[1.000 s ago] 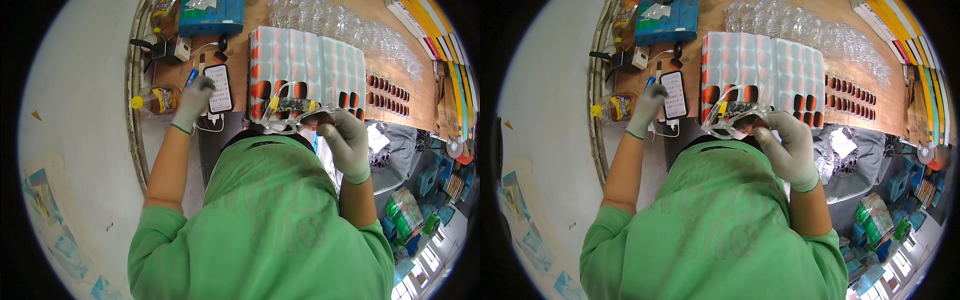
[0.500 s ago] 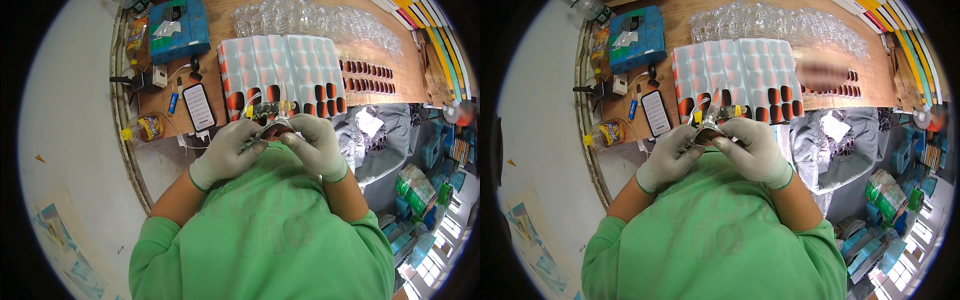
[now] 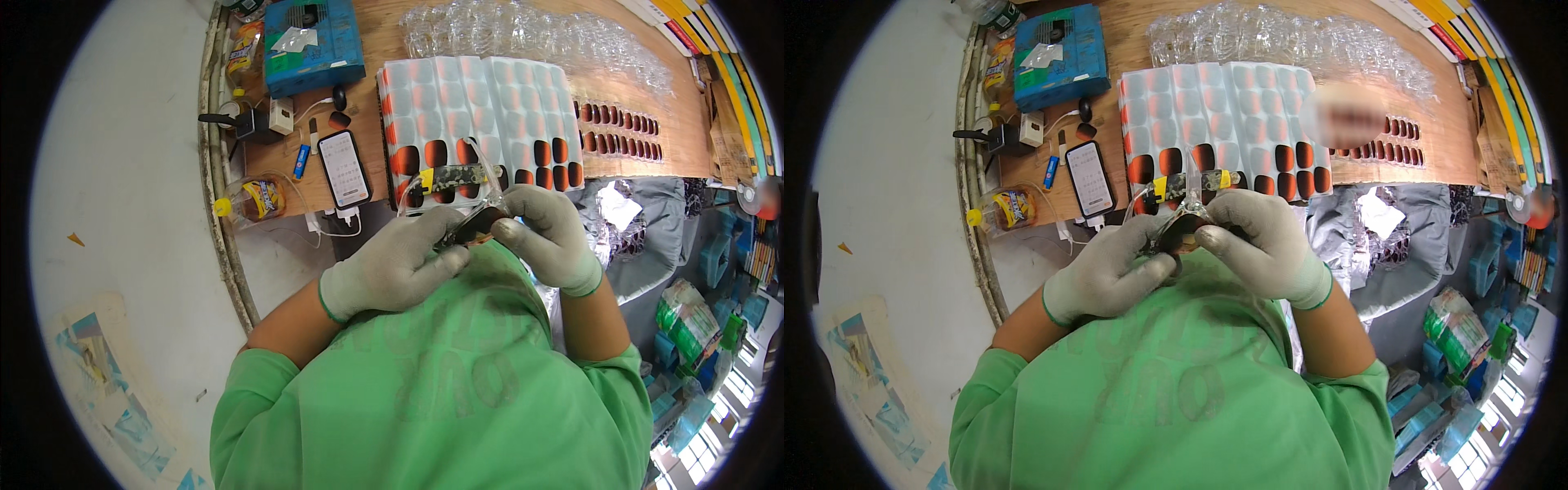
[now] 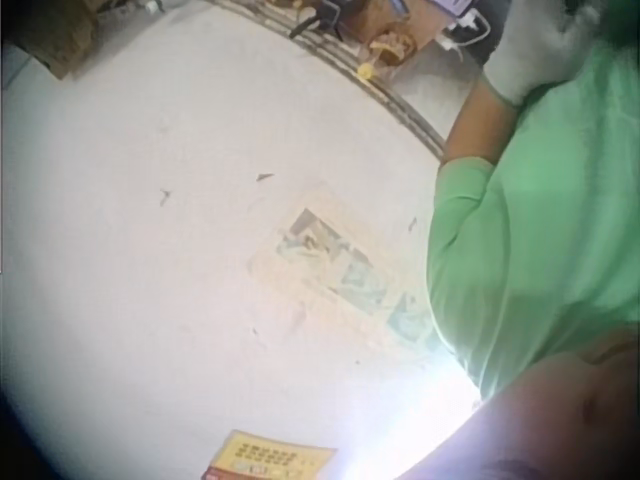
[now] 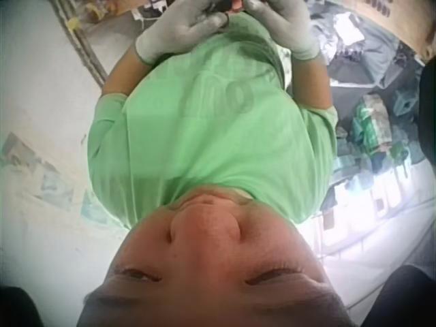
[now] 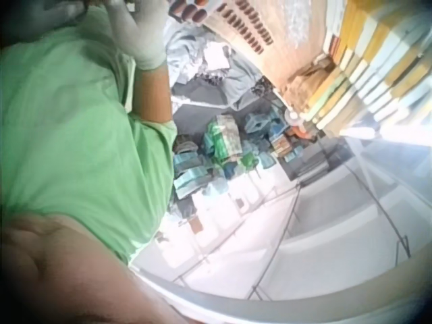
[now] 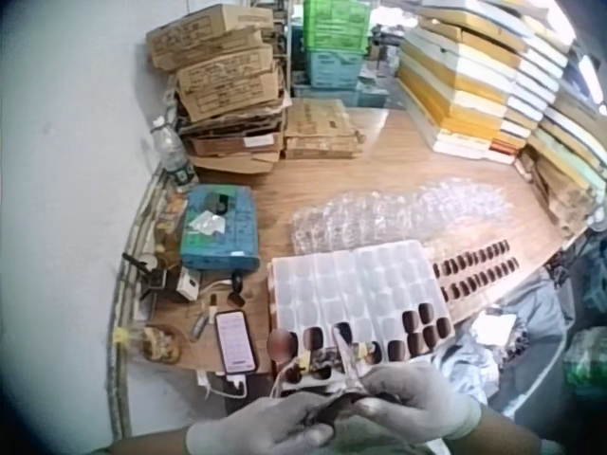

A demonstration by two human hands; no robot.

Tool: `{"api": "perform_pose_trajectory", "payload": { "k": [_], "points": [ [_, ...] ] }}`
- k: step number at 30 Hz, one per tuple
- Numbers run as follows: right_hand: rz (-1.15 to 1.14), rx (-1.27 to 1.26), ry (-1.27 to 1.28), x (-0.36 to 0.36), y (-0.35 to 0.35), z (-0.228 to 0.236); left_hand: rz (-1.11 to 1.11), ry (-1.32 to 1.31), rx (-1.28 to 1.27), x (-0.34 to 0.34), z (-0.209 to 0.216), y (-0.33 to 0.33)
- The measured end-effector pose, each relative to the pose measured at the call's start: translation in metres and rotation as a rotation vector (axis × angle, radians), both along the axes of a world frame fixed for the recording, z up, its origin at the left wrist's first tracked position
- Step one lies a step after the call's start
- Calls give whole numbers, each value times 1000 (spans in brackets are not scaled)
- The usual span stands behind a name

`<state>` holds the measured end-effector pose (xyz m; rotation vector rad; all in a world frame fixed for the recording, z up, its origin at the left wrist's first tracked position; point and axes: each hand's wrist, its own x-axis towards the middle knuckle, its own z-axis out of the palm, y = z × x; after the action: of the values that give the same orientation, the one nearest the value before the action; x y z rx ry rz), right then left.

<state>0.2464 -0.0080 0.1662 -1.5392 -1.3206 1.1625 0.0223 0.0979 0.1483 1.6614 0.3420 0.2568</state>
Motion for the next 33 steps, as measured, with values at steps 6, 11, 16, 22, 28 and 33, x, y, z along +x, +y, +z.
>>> {"api": "perform_pose_trajectory", "payload": {
  "k": [6, 11, 16, 22, 28, 33],
  "points": [
    [246, -121, 236, 8, 9, 4, -38, 98, -57, -7, 11, 1],
    [-38, -64, 133, -16, 1, -6, 114, 83, 58, -8, 7, -5],
    [-134, -82, 78, -29, 1, -13, 218, 78, 214, -11, -2, -11],
    [69, 136, -215, -27, 8, 4, 220, 82, 255, -14, -3, -8],
    [-3, 163, -341, -48, 15, 19, 320, -53, 311, -12, -7, -10],
    [51, 14, -364, -50, 19, 13, 341, 42, 365, -21, -10, -14]
  ]
}}
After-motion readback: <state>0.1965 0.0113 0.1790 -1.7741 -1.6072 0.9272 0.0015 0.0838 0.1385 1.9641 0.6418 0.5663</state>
